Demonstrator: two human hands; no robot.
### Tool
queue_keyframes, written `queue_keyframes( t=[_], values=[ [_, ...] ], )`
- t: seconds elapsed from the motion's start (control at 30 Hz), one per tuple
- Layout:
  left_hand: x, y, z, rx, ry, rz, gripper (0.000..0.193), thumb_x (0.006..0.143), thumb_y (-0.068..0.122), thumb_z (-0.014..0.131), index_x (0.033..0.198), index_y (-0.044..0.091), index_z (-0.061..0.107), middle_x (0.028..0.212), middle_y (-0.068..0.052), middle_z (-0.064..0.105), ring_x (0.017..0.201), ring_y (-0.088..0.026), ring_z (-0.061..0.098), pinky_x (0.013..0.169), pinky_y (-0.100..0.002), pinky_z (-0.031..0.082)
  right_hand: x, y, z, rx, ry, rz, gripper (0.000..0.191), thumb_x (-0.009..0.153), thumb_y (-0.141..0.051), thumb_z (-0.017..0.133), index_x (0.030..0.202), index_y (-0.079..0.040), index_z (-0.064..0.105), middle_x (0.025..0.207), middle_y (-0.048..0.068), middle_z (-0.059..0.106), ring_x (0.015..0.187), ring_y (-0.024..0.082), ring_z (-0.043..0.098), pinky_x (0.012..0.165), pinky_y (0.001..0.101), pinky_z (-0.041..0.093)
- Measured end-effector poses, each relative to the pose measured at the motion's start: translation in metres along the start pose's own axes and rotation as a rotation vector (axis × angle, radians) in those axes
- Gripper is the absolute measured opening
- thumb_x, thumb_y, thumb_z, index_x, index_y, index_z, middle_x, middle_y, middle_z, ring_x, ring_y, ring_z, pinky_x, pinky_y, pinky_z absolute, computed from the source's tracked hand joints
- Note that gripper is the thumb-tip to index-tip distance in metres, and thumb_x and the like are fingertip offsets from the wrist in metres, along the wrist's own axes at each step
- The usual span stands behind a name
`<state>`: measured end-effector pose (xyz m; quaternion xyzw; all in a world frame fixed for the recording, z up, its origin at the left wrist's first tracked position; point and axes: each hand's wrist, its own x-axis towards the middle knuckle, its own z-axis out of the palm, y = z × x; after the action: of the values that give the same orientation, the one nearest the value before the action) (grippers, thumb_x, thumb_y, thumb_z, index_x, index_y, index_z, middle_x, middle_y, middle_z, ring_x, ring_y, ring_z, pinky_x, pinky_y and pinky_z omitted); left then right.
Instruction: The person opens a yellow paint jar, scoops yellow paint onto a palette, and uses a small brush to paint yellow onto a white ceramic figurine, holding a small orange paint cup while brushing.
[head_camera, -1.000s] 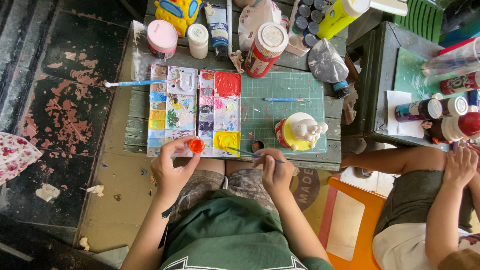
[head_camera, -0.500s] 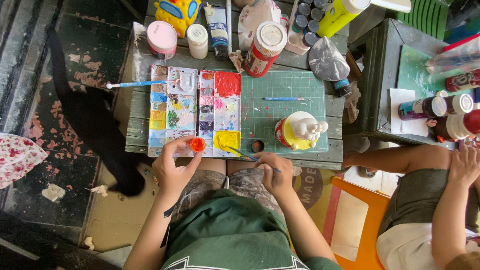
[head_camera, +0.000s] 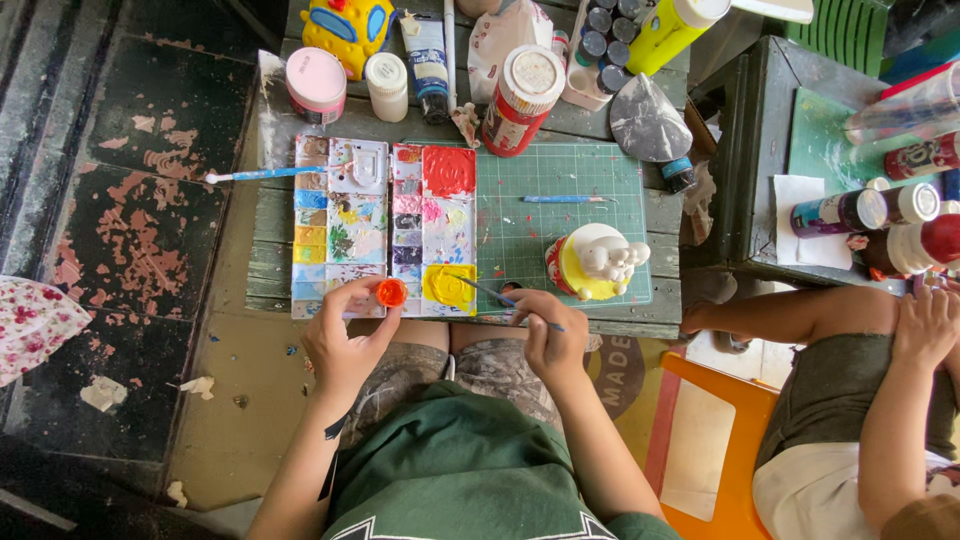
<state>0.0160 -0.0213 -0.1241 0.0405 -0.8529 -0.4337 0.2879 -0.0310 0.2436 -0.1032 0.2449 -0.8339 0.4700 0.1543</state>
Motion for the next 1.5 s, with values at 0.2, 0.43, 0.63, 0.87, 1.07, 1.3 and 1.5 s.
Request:
queue_keyframes(
  t=[0.2, 0.43, 0.63, 0.87, 1.07, 1.3, 1.5],
  values=[
    [0.000, -0.001, -0.001, -0.022, -0.003, 0.024, 0.043, 0.082, 0.013, 0.089, 0.113, 0.007, 0.059, 0.111, -0.006, 0.077, 0.087, -0.019, 0.074, 0.080, -0.030, 0.058, 0.001, -0.003, -0.001, 0.017, -0.072, -0.030, 0.011, 0.101, -0.007, 0.049, 0.101, -0.006, 0.060, 0.100, 0.012, 0.076, 0.072, 0.024, 0.073, 0.066, 0.0343, 0.057],
    [0.001, -0.001, 0.000, -0.032, -0.020, 0.046, 0.044, 0.083, 0.013, 0.088, 0.113, 0.006, 0.057, 0.112, -0.006, 0.076, 0.091, -0.019, 0.075, 0.081, -0.030, 0.059, 0.001, 0.003, -0.007, 0.034, -0.050, -0.043, 0.015, 0.102, -0.006, 0.047, 0.096, -0.005, 0.061, 0.091, 0.010, 0.073, 0.071, 0.025, 0.072, 0.065, 0.0335, 0.055],
    [0.002, 0.000, -0.001, -0.013, -0.023, 0.039, 0.044, 0.082, 0.014, 0.089, 0.114, 0.006, 0.059, 0.109, -0.004, 0.076, 0.087, -0.018, 0.074, 0.079, -0.029, 0.058, 0.004, 0.002, -0.008, -0.001, -0.067, 0.049, 0.022, 0.096, -0.001, 0.044, 0.100, -0.002, 0.066, 0.087, 0.012, 0.072, 0.067, 0.022, 0.071, 0.064, 0.0333, 0.055],
    [0.003, 0.002, -0.002, -0.011, -0.020, 0.042, 0.043, 0.083, 0.015, 0.088, 0.114, 0.006, 0.058, 0.108, -0.004, 0.076, 0.085, -0.017, 0.073, 0.077, -0.029, 0.058, -0.003, 0.003, -0.011, 0.053, -0.146, 0.002, 0.018, 0.097, -0.001, 0.045, 0.096, -0.002, 0.064, 0.091, 0.012, 0.073, 0.069, 0.021, 0.072, 0.066, 0.0334, 0.055],
    [0.003, 0.004, -0.001, -0.023, -0.024, 0.050, 0.042, 0.083, 0.016, 0.088, 0.109, 0.008, 0.056, 0.109, -0.004, 0.077, 0.083, -0.017, 0.072, 0.075, -0.029, 0.057, -0.006, 0.007, -0.015, 0.129, -0.122, 0.024, 0.013, 0.101, -0.003, 0.047, 0.101, -0.001, 0.059, 0.101, 0.016, 0.073, 0.071, 0.020, 0.073, 0.069, 0.0328, 0.057],
    [0.003, 0.006, 0.001, -0.018, -0.014, 0.049, 0.044, 0.083, 0.017, 0.089, 0.109, 0.007, 0.056, 0.107, -0.004, 0.077, 0.081, -0.017, 0.072, 0.074, -0.029, 0.057, -0.002, 0.004, -0.016, 0.012, -0.097, 0.068, 0.018, 0.098, -0.001, 0.048, 0.101, -0.004, 0.066, 0.083, 0.010, 0.072, 0.066, 0.022, 0.070, 0.063, 0.0324, 0.054],
    [0.002, 0.005, 0.000, 0.004, -0.018, 0.057, 0.044, 0.082, 0.017, 0.089, 0.110, 0.006, 0.057, 0.106, -0.005, 0.076, 0.081, -0.018, 0.071, 0.073, -0.029, 0.057, 0.005, 0.004, -0.013, 0.060, -0.087, 0.062, 0.020, 0.100, 0.000, 0.047, 0.105, -0.002, 0.066, 0.077, 0.009, 0.069, 0.066, 0.021, 0.071, 0.063, 0.0329, 0.055]
  ],
)
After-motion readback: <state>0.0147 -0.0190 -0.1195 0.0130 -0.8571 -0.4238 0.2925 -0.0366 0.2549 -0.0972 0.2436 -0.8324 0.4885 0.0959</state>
